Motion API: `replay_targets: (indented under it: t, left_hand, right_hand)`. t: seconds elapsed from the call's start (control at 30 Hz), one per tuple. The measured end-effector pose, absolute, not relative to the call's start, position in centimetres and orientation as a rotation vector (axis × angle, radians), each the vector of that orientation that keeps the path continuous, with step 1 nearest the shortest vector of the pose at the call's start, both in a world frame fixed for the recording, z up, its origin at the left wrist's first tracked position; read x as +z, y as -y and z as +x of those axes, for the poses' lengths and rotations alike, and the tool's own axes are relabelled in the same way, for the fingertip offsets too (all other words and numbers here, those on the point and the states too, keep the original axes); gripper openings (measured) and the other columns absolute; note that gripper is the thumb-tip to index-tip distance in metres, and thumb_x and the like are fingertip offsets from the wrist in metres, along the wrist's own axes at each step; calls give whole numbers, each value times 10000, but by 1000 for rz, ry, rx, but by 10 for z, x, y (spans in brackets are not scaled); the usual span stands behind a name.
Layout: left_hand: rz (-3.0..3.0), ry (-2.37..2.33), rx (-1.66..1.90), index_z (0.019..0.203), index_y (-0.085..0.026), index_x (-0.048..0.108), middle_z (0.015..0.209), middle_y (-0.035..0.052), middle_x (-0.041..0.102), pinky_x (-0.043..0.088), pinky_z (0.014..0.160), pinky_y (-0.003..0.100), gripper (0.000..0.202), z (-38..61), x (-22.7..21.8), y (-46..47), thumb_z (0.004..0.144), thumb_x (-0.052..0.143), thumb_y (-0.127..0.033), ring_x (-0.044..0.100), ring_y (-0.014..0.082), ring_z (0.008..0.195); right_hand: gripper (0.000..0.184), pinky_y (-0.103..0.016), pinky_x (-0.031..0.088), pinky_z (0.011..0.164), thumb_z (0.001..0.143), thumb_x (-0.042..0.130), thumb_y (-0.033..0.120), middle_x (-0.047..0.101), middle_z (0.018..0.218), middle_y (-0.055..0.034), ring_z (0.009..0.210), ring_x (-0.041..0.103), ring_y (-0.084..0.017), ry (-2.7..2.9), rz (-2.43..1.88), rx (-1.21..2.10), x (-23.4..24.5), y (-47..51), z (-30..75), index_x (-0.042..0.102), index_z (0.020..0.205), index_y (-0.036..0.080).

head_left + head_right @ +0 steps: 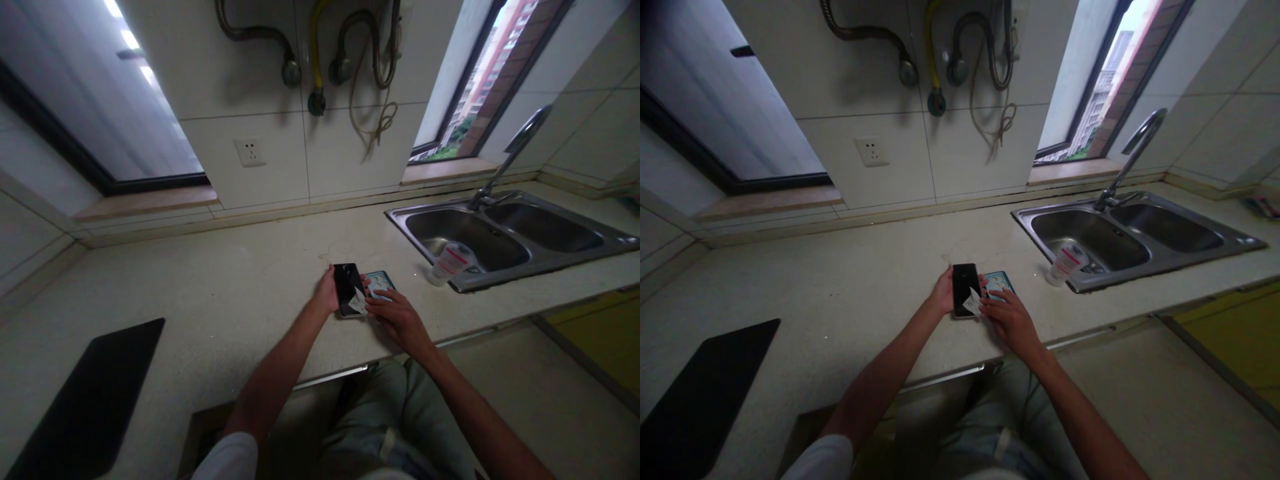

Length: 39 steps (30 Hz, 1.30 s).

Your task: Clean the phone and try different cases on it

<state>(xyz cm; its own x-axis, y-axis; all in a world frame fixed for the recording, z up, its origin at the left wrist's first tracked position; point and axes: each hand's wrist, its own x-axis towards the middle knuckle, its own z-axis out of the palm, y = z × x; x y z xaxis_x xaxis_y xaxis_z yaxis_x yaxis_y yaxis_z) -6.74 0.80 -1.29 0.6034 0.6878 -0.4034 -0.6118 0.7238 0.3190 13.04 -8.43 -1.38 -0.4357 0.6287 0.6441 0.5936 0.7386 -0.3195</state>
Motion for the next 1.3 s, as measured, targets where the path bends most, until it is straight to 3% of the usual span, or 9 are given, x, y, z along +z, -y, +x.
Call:
replay_targets:
  t: [0.23,0.37,0.47,0.6,0.77,0.87,0.97,1.17,1.3]
  left_hand:
    - [241,-517,667,1166,21,632,968,235,709,511,851,433,878,-64,-9,-5,936,195,-705,695,325,876]
    - [239,-593,749,1053,-61,677,875,160,721,514,805,392,710,-62,-12,-5,955,301,-654,688,271,766]
    - [221,-598,771,983,-97,683,755,115,695,510,802,408,620,-63,-16,-5,949,371,-632,662,247,667]
    - [221,-511,752,994,-97,680,826,147,710,501,864,478,661,-63,-17,-4,933,359,-671,685,283,752]
    - [204,-605,838,1004,-89,693,764,112,704,525,758,371,680,-60,-16,-4,944,345,-669,657,224,650]
    - [249,-536,849,1141,-47,673,883,147,720,518,780,342,731,-59,-13,-2,967,292,-646,669,226,736]
    - [287,-494,821,1163,-29,660,940,167,720,517,792,336,739,-57,-8,1,978,271,-630,679,235,793]
    - [256,-523,793,1114,-67,673,859,152,719,518,844,414,658,-55,-4,6,970,339,-616,693,261,754]
    - [254,-492,751,1112,-83,667,914,180,717,505,881,509,709,-56,-4,7,946,312,-674,702,316,849]
  right_hand:
    - [254,-365,500,745,936,585,385,685,865,-80,821,628,-224,1868,-1307,326,-13,70,119,775,898,220]
    - [306,-345,492,718,921,582,447,680,818,-67,754,631,-210,1709,-1376,404,-15,55,108,783,901,217]
    - [334,-356,498,730,902,591,474,711,841,-79,763,643,-223,1608,-1377,393,-10,43,104,785,879,202]
    - [354,-362,516,762,880,607,495,744,849,-82,787,667,-237,1418,-1426,426,-1,35,102,787,872,190]
    - [338,-385,548,781,830,665,502,770,917,-82,814,705,-256,1426,-1419,540,-11,52,98,791,913,200]
    - [366,-411,565,778,809,689,510,774,945,-84,827,718,-272,1432,-1454,598,-24,69,97,784,987,205]
    - [389,-418,570,788,808,692,518,775,933,-91,839,725,-284,1420,-1491,642,-29,78,99,783,993,189]
    - [333,-421,554,807,831,651,484,774,913,-81,846,719,-286,1450,-1488,534,-9,42,100,795,930,200]
    - [378,-375,539,703,887,590,462,758,810,-84,713,692,-251,1523,-1511,550,5,4,99,788,984,155]
